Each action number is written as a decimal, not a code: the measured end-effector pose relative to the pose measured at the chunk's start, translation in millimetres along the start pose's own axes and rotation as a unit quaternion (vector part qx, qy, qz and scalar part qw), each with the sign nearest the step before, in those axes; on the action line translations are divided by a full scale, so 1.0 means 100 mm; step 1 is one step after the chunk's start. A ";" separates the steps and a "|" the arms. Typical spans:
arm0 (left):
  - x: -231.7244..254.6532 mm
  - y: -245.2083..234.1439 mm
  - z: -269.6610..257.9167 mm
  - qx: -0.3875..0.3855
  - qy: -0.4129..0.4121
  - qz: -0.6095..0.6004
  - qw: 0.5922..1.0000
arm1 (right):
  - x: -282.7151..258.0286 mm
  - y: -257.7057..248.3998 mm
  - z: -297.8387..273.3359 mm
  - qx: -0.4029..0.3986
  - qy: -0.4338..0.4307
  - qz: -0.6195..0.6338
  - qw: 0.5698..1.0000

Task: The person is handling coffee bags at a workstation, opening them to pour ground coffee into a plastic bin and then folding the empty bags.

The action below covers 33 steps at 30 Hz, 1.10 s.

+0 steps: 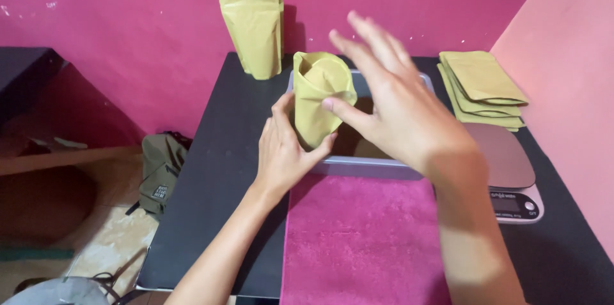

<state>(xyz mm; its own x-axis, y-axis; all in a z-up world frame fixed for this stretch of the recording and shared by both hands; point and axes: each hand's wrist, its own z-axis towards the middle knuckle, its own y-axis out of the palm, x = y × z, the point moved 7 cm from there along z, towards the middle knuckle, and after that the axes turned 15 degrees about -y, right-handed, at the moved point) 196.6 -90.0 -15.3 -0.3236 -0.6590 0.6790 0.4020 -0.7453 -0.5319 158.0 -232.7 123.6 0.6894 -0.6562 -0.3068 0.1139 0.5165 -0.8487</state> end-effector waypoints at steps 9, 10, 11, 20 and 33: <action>-0.05 0.07 -0.07 0.024 0.042 -0.018 0.999 | -0.08 0.47 -0.09 -0.130 -0.090 -0.071 0.985; -0.04 0.07 -0.06 0.025 0.043 -0.019 0.999 | -0.13 0.45 -0.07 -0.130 -0.090 -0.072 0.985; -0.04 0.06 -0.07 0.038 0.040 -0.013 0.998 | -0.18 0.31 -0.03 -0.053 -0.093 -0.111 0.988; -0.06 0.05 -0.11 0.060 0.060 -0.027 0.996 | -0.34 0.28 -0.04 0.012 -0.159 -0.238 0.958; 0.11 -0.04 0.07 0.057 0.048 -0.039 0.996 | 0.00 0.19 -0.03 -0.038 0.027 -0.018 0.999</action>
<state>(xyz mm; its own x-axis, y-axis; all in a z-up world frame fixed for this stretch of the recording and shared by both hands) 197.4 -94.0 -2.1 -0.4362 -0.6097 0.6618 0.4650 -0.7824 -0.4143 158.3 -224.6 106.6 0.6466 -0.7033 -0.2954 0.0819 0.4491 -0.8897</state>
